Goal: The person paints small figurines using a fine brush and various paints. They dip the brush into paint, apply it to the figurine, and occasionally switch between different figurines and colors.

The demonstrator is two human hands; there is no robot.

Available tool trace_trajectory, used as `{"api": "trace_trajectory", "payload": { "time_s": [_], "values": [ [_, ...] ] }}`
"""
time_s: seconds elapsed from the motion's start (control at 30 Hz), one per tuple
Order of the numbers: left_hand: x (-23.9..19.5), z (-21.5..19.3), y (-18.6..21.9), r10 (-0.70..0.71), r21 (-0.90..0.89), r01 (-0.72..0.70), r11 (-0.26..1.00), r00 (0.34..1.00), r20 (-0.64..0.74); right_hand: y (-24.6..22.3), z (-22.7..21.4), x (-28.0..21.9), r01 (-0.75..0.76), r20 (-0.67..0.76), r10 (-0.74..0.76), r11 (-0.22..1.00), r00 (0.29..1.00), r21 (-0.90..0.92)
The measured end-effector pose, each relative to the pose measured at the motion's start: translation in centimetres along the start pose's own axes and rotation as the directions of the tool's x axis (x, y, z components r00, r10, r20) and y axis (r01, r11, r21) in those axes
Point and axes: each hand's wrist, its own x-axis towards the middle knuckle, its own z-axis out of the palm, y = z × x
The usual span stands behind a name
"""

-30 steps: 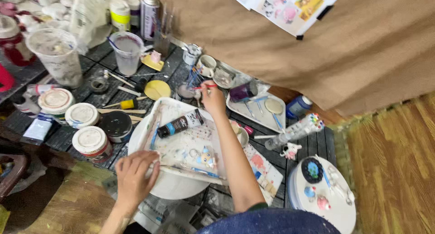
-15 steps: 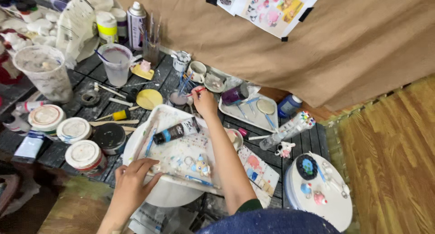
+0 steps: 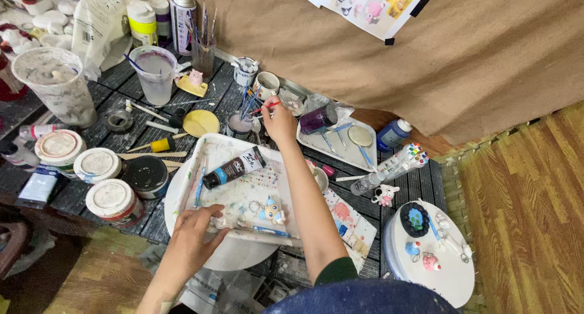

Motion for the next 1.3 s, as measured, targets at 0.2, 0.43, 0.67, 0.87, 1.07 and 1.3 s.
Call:
{"api": "trace_trajectory", "payload": {
  "time_s": [0.2,0.43,0.67,0.87,1.07,1.3],
  "values": [
    [-0.1,-0.3,0.4,0.075,-0.088,-0.081,0.993,0.995,-0.064,-2.0,-0.9,-0.1,0.088,0.008,-0.087,0.99,0.996,-0.108],
    [2.0,1.0,0.0,-0.013,-0.253,-0.048,0.966,0.972,-0.235,-2.8,-5.3,-4.6,0.088,-0.118,-0.048,0.928,0.992,0.363],
    [5.7,2.0,0.1,-0.099,-0.747,-0.2,0.634,0.937,-0.335,-1.9,-10.7,-15.5,-0.14,-0.001,0.26,0.526,0.966,0.839],
    [5.4,3.2,1.7,-0.036,-0.84,-0.226,0.494,0.96,-0.279,-4.1,-10.4,-20.2,-0.203,0.109,0.318,0.278,0.942,0.939],
    [4.9,3.2,2.8,-0.007,-0.912,-0.232,0.339,0.969,-0.249,-4.5,-10.7,-21.8,-0.196,0.093,0.298,0.336,0.95,0.921],
    [5.1,3.3,3.6,-0.052,-0.979,-0.134,0.155,0.988,-0.144,-4.1,-9.5,-21.1,-0.107,0.042,0.246,0.259,0.968,0.96]
  ]
}}
